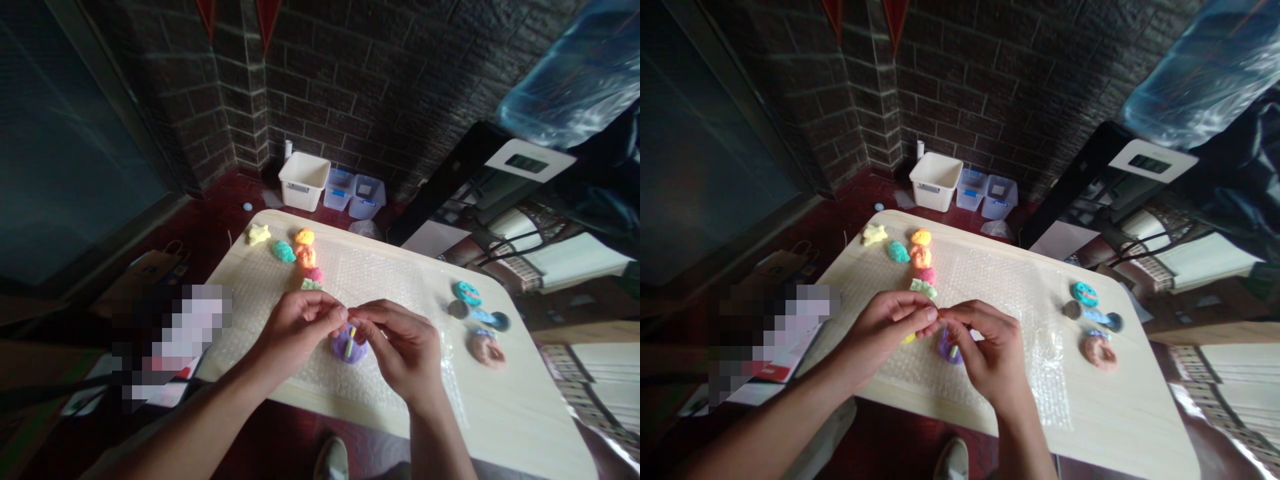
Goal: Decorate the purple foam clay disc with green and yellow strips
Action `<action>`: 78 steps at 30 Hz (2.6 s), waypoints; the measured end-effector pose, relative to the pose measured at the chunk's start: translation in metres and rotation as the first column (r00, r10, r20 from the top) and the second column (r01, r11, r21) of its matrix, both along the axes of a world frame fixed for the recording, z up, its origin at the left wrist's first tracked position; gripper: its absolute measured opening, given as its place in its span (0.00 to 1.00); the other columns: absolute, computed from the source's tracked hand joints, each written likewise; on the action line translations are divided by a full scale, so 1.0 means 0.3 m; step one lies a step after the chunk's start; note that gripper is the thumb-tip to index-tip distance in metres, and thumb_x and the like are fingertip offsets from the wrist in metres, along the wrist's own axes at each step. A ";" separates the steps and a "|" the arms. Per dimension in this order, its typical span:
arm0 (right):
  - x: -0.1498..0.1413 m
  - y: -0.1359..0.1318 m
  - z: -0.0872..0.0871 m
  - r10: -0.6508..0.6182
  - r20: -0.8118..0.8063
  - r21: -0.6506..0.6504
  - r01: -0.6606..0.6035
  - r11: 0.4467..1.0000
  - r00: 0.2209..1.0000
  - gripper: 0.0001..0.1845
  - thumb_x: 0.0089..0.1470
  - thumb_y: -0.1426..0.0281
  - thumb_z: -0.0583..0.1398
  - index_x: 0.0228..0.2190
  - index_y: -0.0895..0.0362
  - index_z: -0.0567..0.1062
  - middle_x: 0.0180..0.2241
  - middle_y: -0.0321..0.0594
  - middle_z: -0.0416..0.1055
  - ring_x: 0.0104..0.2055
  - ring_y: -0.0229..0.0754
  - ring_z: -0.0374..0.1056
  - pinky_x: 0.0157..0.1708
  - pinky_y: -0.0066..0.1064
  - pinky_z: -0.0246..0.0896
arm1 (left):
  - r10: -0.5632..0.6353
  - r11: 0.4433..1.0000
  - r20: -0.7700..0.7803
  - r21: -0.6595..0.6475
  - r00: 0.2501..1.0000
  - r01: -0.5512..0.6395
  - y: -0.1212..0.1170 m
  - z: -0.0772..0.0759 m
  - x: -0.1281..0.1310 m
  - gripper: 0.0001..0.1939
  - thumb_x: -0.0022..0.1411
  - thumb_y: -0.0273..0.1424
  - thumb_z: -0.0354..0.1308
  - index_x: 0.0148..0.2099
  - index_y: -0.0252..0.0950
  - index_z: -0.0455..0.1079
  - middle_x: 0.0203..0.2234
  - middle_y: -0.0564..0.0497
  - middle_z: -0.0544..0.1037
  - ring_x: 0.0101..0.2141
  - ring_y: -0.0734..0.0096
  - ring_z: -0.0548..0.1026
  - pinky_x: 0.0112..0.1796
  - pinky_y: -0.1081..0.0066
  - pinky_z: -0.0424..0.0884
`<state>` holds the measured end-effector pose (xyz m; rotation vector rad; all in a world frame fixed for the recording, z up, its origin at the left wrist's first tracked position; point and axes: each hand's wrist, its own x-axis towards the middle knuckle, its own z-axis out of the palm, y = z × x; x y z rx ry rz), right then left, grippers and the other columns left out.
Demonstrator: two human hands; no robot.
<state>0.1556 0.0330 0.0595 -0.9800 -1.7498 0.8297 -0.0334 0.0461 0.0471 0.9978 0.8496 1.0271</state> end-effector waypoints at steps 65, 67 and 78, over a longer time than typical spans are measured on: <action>-0.011 0.015 -0.030 -0.113 -0.328 -0.423 -0.039 0.905 0.938 0.05 0.58 0.66 0.72 0.32 0.55 0.87 0.23 0.39 0.80 0.23 0.35 0.72 0.25 0.25 0.69 | 0.079 0.979 -0.099 0.194 0.992 -0.058 -0.015 -0.017 0.006 0.07 0.65 0.33 0.70 0.41 0.33 0.79 0.33 0.48 0.84 0.35 0.66 0.82 0.39 0.71 0.76; -0.008 0.015 -0.032 -0.103 -0.323 -0.422 -0.046 0.905 0.941 0.05 0.59 0.67 0.72 0.32 0.56 0.87 0.23 0.38 0.80 0.23 0.35 0.72 0.25 0.25 0.69 | 0.072 0.982 -0.099 0.184 0.993 -0.053 -0.013 -0.019 0.006 0.08 0.65 0.33 0.69 0.41 0.33 0.79 0.33 0.48 0.84 0.35 0.66 0.82 0.38 0.71 0.76; 0.014 0.017 -0.030 -0.066 -0.306 -0.406 -0.067 0.911 0.950 0.07 0.62 0.67 0.70 0.34 0.57 0.86 0.25 0.39 0.81 0.25 0.37 0.74 0.27 0.28 0.70 | 0.102 0.969 -0.181 0.242 0.978 -0.056 -0.010 -0.016 0.012 0.06 0.65 0.32 0.69 0.40 0.34 0.81 0.33 0.47 0.85 0.34 0.67 0.82 0.37 0.71 0.76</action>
